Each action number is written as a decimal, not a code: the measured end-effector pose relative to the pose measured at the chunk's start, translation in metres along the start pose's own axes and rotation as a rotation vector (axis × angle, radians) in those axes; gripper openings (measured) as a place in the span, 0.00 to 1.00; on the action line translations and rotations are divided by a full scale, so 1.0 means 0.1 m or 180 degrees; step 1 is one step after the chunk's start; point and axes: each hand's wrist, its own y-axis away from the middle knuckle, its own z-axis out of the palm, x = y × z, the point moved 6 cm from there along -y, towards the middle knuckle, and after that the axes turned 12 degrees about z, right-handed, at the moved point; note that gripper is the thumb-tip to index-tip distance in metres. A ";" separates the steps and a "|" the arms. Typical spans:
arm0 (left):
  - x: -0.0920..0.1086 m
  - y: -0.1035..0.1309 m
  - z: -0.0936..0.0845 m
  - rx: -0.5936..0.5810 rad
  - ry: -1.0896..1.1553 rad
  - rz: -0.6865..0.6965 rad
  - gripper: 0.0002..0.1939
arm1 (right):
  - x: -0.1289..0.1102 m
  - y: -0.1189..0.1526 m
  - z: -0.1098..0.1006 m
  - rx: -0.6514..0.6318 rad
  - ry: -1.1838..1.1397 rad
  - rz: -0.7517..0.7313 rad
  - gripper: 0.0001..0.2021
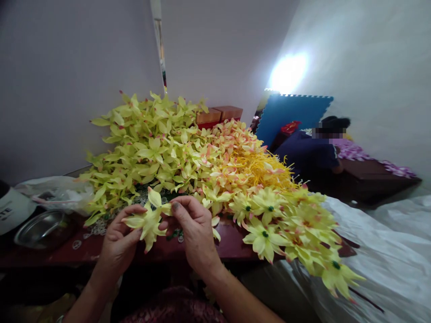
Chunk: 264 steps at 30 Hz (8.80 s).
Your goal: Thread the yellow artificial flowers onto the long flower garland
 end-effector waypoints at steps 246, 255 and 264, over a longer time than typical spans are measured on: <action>0.05 0.25 0.36 0.0435 0.0427 -0.0386 0.15 | -0.01 0.60 0.05 0.0042 0.4030 -0.3098 0.19; 0.04 0.26 0.40 0.0363 0.0689 -0.0472 0.13 | -0.04 0.53 0.03 -0.0043 0.4035 -0.2876 0.17; 0.08 0.27 0.46 -0.0149 0.0742 -0.0379 0.30 | -0.05 0.50 0.03 -0.0112 0.3872 -0.2878 0.17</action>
